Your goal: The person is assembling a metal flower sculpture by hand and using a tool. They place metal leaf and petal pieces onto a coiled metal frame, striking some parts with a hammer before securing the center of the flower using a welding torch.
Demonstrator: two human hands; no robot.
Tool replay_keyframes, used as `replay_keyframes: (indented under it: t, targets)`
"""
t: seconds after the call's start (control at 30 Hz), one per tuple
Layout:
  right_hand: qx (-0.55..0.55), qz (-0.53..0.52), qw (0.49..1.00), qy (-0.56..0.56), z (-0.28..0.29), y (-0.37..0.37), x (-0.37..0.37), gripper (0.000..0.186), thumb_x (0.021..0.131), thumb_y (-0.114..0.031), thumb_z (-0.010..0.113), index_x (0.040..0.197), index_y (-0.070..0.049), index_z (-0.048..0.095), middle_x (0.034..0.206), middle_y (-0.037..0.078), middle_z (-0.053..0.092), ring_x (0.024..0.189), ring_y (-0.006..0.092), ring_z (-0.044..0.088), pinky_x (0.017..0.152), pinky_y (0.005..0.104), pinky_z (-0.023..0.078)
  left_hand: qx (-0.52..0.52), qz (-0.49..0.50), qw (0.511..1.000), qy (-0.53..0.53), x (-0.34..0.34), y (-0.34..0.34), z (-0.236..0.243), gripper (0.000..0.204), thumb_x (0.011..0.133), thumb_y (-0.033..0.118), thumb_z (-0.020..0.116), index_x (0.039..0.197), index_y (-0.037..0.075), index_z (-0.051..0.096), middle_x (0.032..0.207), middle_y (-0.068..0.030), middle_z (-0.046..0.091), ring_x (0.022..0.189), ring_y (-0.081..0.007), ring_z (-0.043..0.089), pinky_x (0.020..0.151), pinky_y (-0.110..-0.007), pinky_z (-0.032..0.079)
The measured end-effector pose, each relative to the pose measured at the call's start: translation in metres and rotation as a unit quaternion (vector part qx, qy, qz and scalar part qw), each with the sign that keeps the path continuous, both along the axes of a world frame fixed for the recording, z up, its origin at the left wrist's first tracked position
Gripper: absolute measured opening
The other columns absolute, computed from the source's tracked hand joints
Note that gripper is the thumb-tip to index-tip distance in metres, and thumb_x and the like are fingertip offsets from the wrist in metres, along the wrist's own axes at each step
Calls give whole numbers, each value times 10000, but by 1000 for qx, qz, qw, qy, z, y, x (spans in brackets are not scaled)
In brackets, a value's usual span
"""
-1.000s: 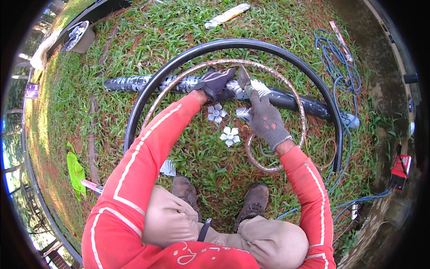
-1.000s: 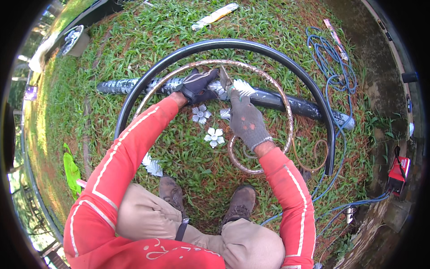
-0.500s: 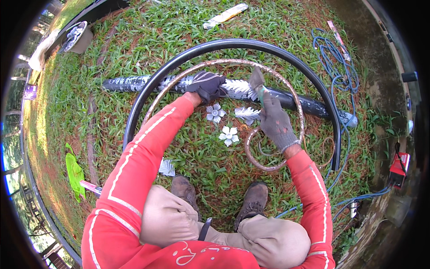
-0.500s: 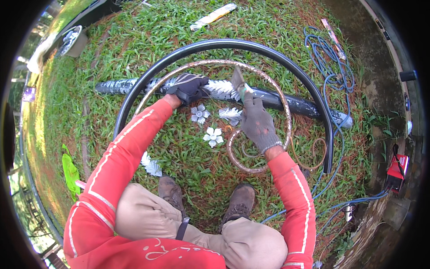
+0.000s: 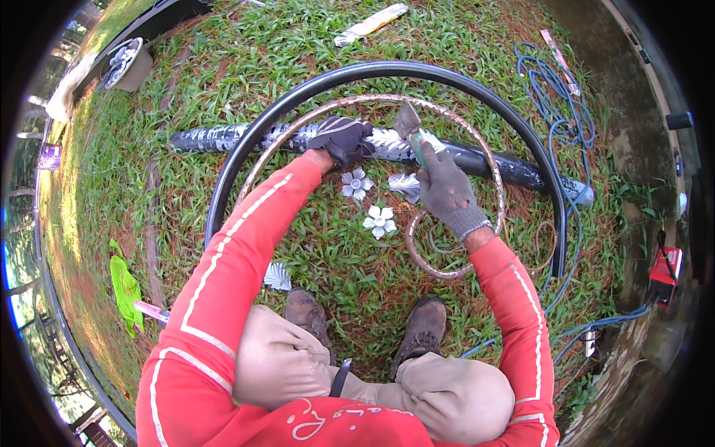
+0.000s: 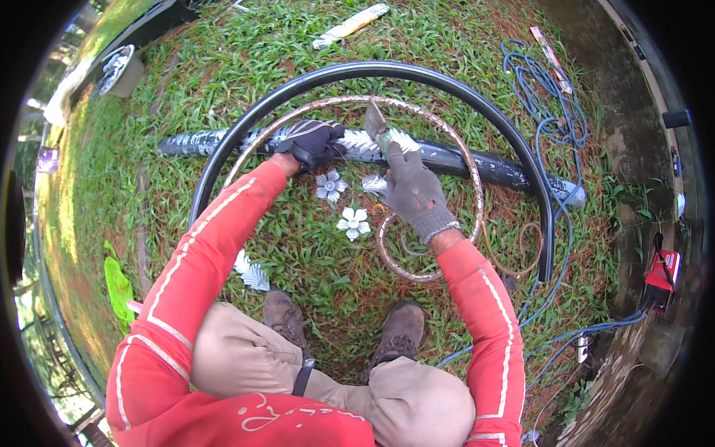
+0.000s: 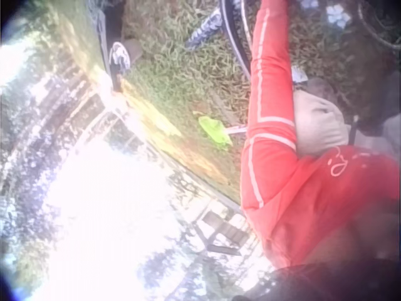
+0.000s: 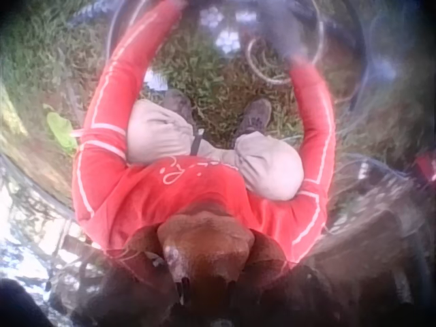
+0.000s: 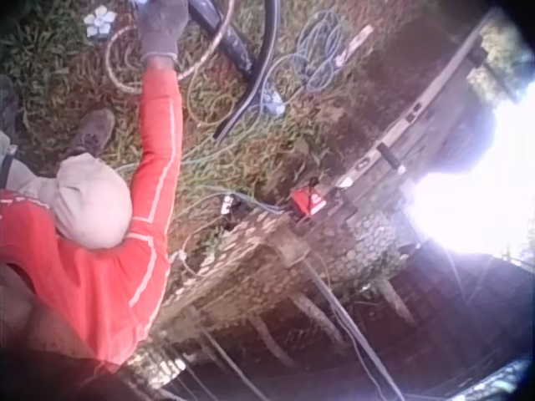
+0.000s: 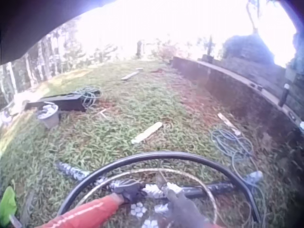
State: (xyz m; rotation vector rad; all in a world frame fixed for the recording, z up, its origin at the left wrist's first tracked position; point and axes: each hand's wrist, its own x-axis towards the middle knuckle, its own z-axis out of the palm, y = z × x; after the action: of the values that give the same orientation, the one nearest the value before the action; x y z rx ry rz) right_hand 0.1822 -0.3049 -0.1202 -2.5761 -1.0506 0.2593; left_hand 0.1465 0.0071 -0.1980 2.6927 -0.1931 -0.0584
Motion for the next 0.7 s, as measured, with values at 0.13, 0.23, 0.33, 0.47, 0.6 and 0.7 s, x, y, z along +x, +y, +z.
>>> replay_keyframes:
  t: [0.13, 0.23, 0.33, 0.47, 0.6, 0.7]
  targets:
    - [-24, 25, 998, -45, 0, 9, -18, 690, 1021, -130, 715, 1662, -45, 473, 1285, 316, 664, 1002, 514, 785, 809, 611, 663, -4, -4, 1000, -14, -3, 5, -5, 439, 987, 410, 805, 1314, 117, 791, 1089, -217, 816, 1021, -470, 767, 894, -577, 589]
    - [-25, 7, 999, -18, 2, 5, -17, 691, 1025, -140, 718, 1661, -36, 470, 1253, 298, 663, 1006, 500, 779, 806, 601, 661, 7, 3, 1000, -23, 1, 4, -6, 439, 993, 425, 801, 1312, 124, 785, 1079, -220, 814, 1019, -470, 767, 894, -580, 587]
    - [4, -9, 1000, -4, 2, -11, -21, 699, 1028, -148, 711, 1666, -19, 458, 1251, 295, 661, 995, 498, 770, 808, 595, 657, 8, 5, 1000, -3, -1, -2, -3, 437, 1005, 433, 790, 1315, 126, 779, 1075, -217, 815, 1024, -468, 769, 891, -585, 586]
    - [-2, -40, 999, 4, 1, -23, -14, 691, 1025, -116, 704, 1663, 9, 470, 1215, 302, 668, 986, 507, 751, 832, 591, 635, -10, -3, 1000, 15, 1, 6, 3, 483, 986, 413, 822, 1368, 123, 770, 1135, -230, 821, 1065, -481, 771, 924, -571, 595]
    - [149, -11, 989, -14, 8, -57, -47, 693, 1033, -86, 699, 1676, 30, 471, 1123, 301, 673, 1031, 510, 726, 858, 584, 600, -108, 22, 994, 9, -7, 6, 22, 693, 967, 434, 883, 1531, 71, 708, 1342, -255, 810, 1227, -435, 787, 1056, -507, 602]
    - [161, 1, 987, 30, 22, -79, -98, 707, 1044, -70, 695, 1697, 40, 446, 1187, 316, 684, 1085, 514, 710, 906, 574, 585, -274, 125, 953, 21, -14, 9, 39, 697, 1006, 418, 883, 1528, -8, 704, 1478, -229, 771, 1346, -333, 757, 1166, -455, 566]
